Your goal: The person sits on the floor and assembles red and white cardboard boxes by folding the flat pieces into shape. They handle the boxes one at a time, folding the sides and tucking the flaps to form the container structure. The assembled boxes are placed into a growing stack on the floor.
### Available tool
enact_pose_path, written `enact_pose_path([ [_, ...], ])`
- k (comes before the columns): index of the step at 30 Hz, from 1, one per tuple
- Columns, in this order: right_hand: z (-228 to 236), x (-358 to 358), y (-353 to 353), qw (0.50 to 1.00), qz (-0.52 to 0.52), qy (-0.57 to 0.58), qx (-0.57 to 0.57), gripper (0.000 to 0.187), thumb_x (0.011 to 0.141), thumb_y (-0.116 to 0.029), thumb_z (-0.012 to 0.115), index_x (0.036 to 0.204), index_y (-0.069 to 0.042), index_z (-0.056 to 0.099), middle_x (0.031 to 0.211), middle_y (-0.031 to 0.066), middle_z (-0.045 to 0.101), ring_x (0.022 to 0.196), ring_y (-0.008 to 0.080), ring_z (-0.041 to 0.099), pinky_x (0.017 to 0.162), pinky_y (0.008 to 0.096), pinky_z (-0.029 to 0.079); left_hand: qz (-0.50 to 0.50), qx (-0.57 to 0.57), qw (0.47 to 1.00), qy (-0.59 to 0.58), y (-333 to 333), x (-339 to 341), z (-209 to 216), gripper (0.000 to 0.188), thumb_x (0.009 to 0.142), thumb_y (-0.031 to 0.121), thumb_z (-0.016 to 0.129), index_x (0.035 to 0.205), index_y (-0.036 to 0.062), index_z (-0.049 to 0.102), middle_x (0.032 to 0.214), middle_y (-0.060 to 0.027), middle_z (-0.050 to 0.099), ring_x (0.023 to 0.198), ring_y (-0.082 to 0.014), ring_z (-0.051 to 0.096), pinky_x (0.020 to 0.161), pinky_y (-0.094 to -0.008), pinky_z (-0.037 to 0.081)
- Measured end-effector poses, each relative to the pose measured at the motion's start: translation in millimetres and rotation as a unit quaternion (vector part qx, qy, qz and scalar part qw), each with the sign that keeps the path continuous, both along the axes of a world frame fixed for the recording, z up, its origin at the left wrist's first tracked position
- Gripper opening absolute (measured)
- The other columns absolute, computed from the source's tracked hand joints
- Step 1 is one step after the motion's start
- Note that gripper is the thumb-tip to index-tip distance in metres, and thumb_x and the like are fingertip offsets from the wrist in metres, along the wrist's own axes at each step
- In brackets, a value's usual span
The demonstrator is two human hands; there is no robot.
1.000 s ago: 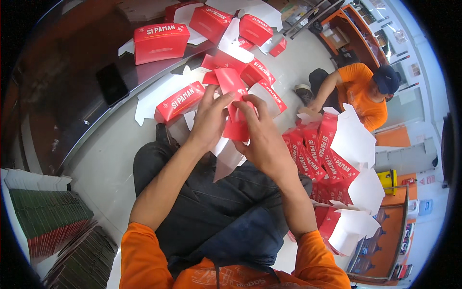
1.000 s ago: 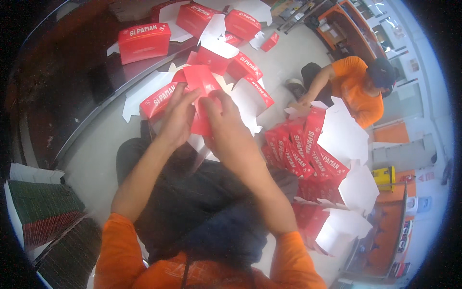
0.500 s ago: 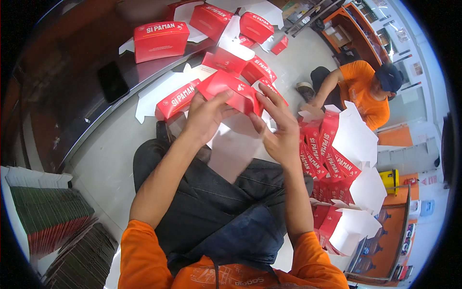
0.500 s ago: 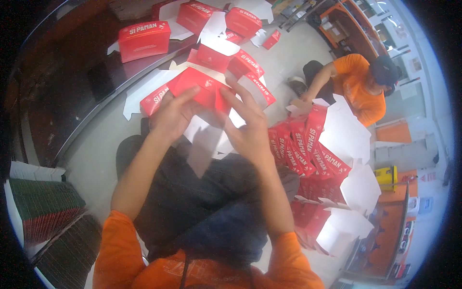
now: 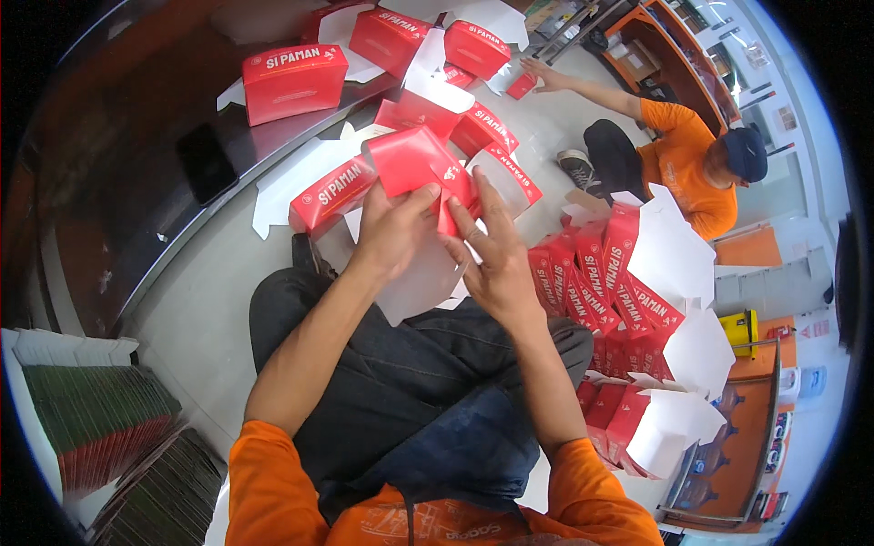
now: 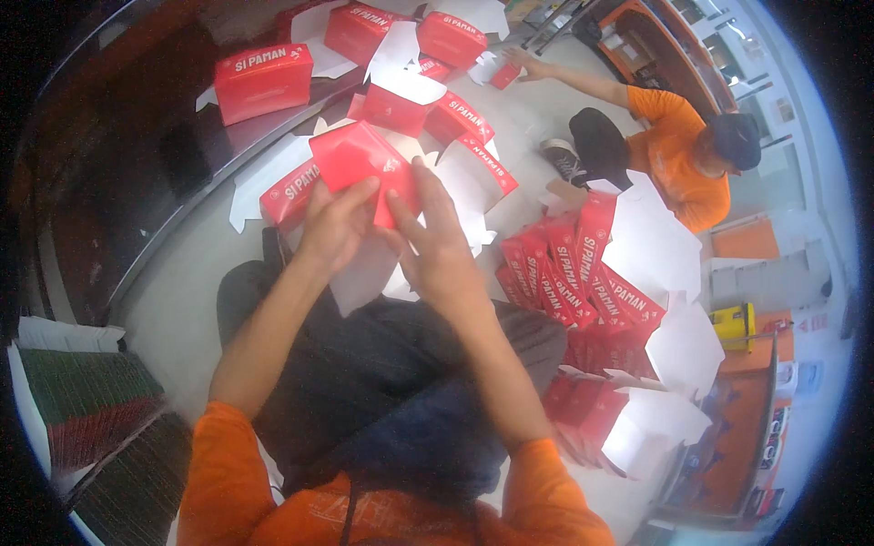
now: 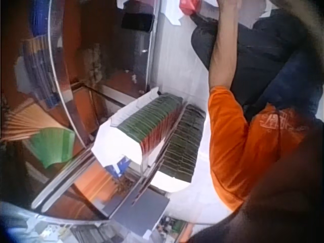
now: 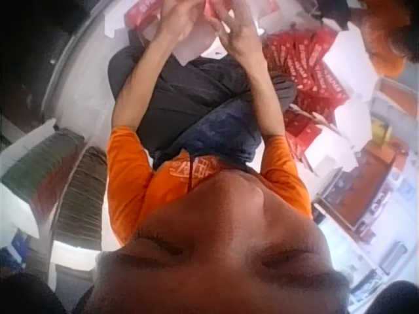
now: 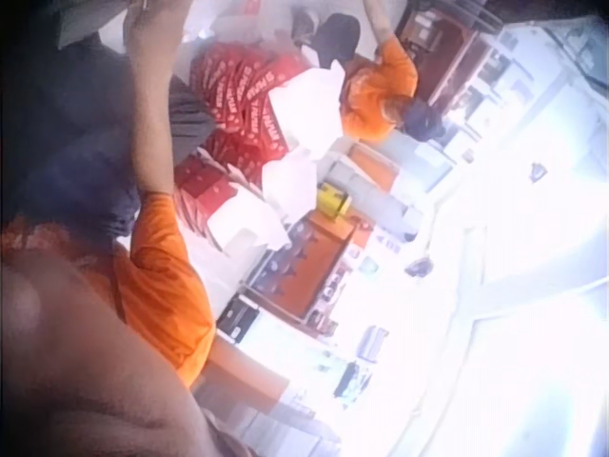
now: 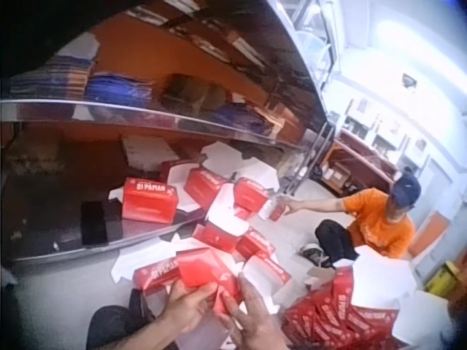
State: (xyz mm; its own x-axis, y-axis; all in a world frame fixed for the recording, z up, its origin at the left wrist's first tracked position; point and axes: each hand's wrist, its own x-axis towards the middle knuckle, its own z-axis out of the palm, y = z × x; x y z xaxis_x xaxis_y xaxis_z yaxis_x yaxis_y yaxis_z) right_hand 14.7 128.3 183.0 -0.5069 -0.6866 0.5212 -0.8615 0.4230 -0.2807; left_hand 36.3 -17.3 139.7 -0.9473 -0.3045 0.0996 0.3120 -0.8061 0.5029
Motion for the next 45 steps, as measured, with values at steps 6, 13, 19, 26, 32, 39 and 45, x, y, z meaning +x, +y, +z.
enact_pose_path([
  [6,-3,-1,5,0.999,0.044,0.015,0.028,0.054,0.077,-0.011,0.074,0.128,-0.008,0.057,0.146,0.0228,0.036,0.131,0.0424,0.039,0.105,0.0457,0.038,-0.005,0.048,0.995,-0.084,-4,-1,-6,0.029,0.084,-0.003,0.058,0.112,0.0025,0.055,0.103,-0.0088,0.063,0.097,-0.0185,0.063,0.083,-0.0312,0.052],
  [13,5,-3,4,0.953,-0.054,-0.249,-0.166,0.054,0.089,-0.017,0.065,0.135,0.003,0.045,0.124,0.0233,0.058,0.113,0.0327,0.058,0.096,0.0365,0.045,-0.101,0.058,0.993,-0.006,-10,4,-2,0.031,0.084,0.003,0.058,0.115,0.0006,0.056,0.106,-0.0109,0.063,0.098,-0.0206,0.063,0.087,-0.035,0.051],
  [19,5,7,-3,0.955,-0.092,-0.228,-0.167,0.042,0.092,-0.013,0.06,0.129,0.004,0.052,0.107,0.0248,0.065,0.096,0.0284,0.067,0.084,0.0336,0.049,-0.081,-0.074,0.994,0.005,14,15,0,0.033,0.092,0.013,0.059,0.122,0.0011,0.052,0.114,-0.0079,0.059,0.107,-0.0167,0.058,0.092,-0.0319,0.047],
  [26,-20,10,6,0.952,-0.119,-0.159,-0.234,0.033,0.09,-0.007,0.058,0.122,-0.001,0.06,0.098,0.0233,0.067,0.09,0.0315,0.068,0.077,0.0355,0.052,-0.101,-0.074,0.991,-0.055,22,7,-6,0.031,0.09,0.013,0.063,0.119,0.0064,0.055,0.109,-0.0035,0.061,0.101,-0.0126,0.059,0.087,-0.0289,0.048],
  [32,-20,12,4,0.926,-0.083,-0.275,-0.246,0.034,0.091,-0.005,0.059,0.124,-0.001,0.058,0.103,0.017,0.068,0.091,0.0203,0.066,0.079,0.0314,0.052,-0.08,-0.097,0.99,-0.071,10,9,-23,0.039,0.089,0.002,0.061,0.126,0.0068,0.051,0.117,-0.0085,0.061,0.107,-0.0197,0.059,0.09,-0.036,0.05],
  [39,6,-3,14,0.935,-0.043,-0.225,-0.272,0.032,0.09,-0.018,0.063,0.118,-0.002,0.062,0.121,0.0202,0.061,0.113,0.0356,0.059,0.096,0.0365,0.046,-0.088,-0.112,0.99,0.0,31,10,-20,0.052,0.089,-0.001,0.059,0.137,0.0049,0.039,0.132,-0.0111,0.049,0.123,-0.0238,0.048,0.106,-0.0412,0.039],
  [45,-4,6,8,0.929,-0.082,-0.229,-0.278,0.029,0.089,-0.02,0.063,0.114,-0.005,0.066,0.116,0.0153,0.065,0.107,0.0329,0.063,0.107,0.0496,0.035,-0.128,-0.121,0.984,0.007,22,13,-26,0.056,0.087,0.001,0.058,0.138,0.0042,0.036,0.136,-0.0097,0.045,0.126,-0.0234,0.046,0.107,-0.0421,0.037],
])
